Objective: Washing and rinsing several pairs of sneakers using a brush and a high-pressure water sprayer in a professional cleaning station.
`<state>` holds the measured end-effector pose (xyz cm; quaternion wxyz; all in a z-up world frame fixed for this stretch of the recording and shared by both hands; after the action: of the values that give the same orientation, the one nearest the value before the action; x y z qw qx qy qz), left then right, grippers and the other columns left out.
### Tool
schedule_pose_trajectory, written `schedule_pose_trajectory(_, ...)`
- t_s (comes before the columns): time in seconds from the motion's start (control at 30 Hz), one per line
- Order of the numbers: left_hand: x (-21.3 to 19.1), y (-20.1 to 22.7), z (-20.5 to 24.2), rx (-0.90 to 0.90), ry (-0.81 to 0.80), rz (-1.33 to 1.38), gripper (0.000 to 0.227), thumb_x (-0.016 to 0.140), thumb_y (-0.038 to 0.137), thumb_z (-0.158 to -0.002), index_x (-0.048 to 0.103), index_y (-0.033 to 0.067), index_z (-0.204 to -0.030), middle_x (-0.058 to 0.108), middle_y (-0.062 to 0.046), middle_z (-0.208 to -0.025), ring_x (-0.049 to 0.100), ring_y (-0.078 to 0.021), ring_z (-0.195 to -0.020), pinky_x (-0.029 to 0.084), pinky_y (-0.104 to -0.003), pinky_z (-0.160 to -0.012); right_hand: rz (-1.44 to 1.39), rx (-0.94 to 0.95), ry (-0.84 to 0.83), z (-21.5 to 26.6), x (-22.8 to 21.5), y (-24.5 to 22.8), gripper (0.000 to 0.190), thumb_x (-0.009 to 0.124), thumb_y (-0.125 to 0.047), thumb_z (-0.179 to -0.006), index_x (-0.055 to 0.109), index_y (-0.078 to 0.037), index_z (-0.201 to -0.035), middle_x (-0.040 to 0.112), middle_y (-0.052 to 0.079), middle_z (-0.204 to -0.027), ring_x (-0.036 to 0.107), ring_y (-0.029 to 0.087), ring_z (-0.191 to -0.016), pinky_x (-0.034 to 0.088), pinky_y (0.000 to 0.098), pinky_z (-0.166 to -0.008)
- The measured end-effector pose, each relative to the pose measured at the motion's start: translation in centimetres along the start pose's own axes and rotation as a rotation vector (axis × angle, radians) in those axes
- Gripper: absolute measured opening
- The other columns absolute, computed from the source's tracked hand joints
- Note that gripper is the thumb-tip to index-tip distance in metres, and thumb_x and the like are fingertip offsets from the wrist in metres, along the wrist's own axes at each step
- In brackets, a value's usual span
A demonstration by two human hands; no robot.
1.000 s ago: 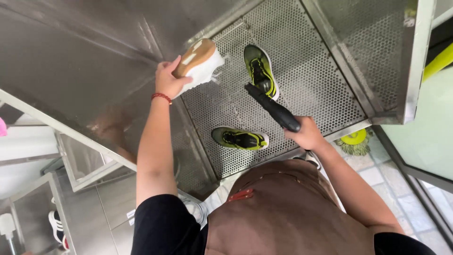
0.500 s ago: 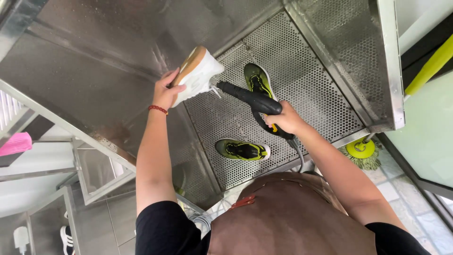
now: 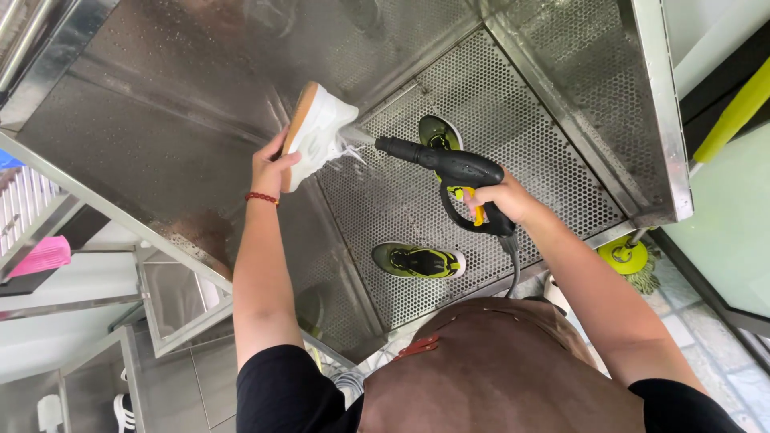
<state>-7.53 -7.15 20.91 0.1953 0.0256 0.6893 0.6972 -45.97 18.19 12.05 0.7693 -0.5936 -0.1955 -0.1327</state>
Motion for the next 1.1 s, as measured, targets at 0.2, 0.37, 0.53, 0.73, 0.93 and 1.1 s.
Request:
schedule_pose_trajectory(0.2,0.0,0.7,-0.2,0.026,-0.016,0.016,0.067,0.074,-0.006,-0.079,0.059,0.0021,-0.144,0.065,-0.012,-0.141,0.062,-0.0180,-0.129,0.044,-0.031,-0.113,0.008,-0.004,-0.025,1.1,0.0,-1.3,0.026,0.066,-0.007,-0.063,0.067,-0.001,-0.089,0.065,0.008,-0.073,0.065,0.019,-0.062,0.050,0.0323,-0.053)
schedule_pose_trajectory(0.37,-0.3,0.4,-0.1,0.023,0.000,0.032,0.067,0.073,-0.006,-0.079,0.059,0.0017,-0.144,0.066,-0.012,-0.140,0.062,-0.0185,-0.128,0.044,-0.031,-0.113,0.023,-0.064,-0.070,0.4,-0.6,-0.5,0.029,0.065,-0.009,-0.063,0.068,-0.001,-0.091,0.067,0.007,-0.074,0.066,0.019,-0.065,0.053,0.0323,-0.060)
schedule_pose_trajectory(0.53,1.3,2.8,0.9,-0.005,0.028,-0.021,0.068,0.074,-0.006,-0.077,0.060,0.0032,-0.143,0.068,-0.012,-0.135,0.065,-0.0198,-0.123,0.047,-0.032,-0.110,0.376,-0.050,-0.016,0.6,1.1,-0.9,0.032,0.075,-0.017,-0.069,0.073,0.005,-0.093,0.072,0.013,-0.081,0.069,0.023,-0.075,0.055,0.0374,-0.071)
schedule_pose_trajectory(0.73,0.7,3.5,-0.9,0.155,-0.060,-0.173,0.070,0.083,-0.004,-0.072,0.063,0.0017,-0.139,0.060,-0.013,-0.142,0.060,-0.0214,-0.130,0.045,-0.033,-0.113,0.877,-0.189,0.098,1.8,3.4,-3.2,0.061,0.077,-0.021,-0.063,0.063,0.002,-0.117,0.071,0.019,-0.094,0.071,0.032,-0.081,0.056,0.0414,-0.077)
schedule_pose_trajectory(0.93,0.9,8.7,-1.6,0.234,-0.157,-0.429,0.069,0.090,0.002,-0.069,0.068,0.0030,-0.134,0.055,-0.012,-0.151,0.056,-0.0224,-0.136,0.046,-0.033,-0.114,0.654,-0.072,0.014,1.1,2.4,-0.5,0.044,0.072,-0.016,-0.064,0.073,0.000,-0.106,0.076,0.013,-0.089,0.072,0.023,-0.080,0.057,0.0362,-0.075)
schedule_pose_trajectory(1.1,2.4,10.6,-1.5,0.311,-0.255,-0.317,0.068,0.089,-0.001,-0.071,0.068,0.0019,-0.135,0.053,-0.012,-0.153,0.054,-0.0225,-0.140,0.044,-0.033,-0.117,-0.075,-0.164,-0.082,-1.0,2.9,-0.5,0.051,0.061,-0.003,-0.064,0.070,0.000,-0.114,0.073,0.009,-0.099,0.070,0.019,-0.087,0.060,0.0302,-0.077)
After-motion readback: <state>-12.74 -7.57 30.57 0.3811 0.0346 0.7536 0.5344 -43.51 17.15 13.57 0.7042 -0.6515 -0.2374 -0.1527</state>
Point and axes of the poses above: each hand's wrist, its own z-axis away from the middle knuckle, its own x-axis out of the palm, y = z × x, the point moved 6 cm from there along -z, towards the middle knuckle
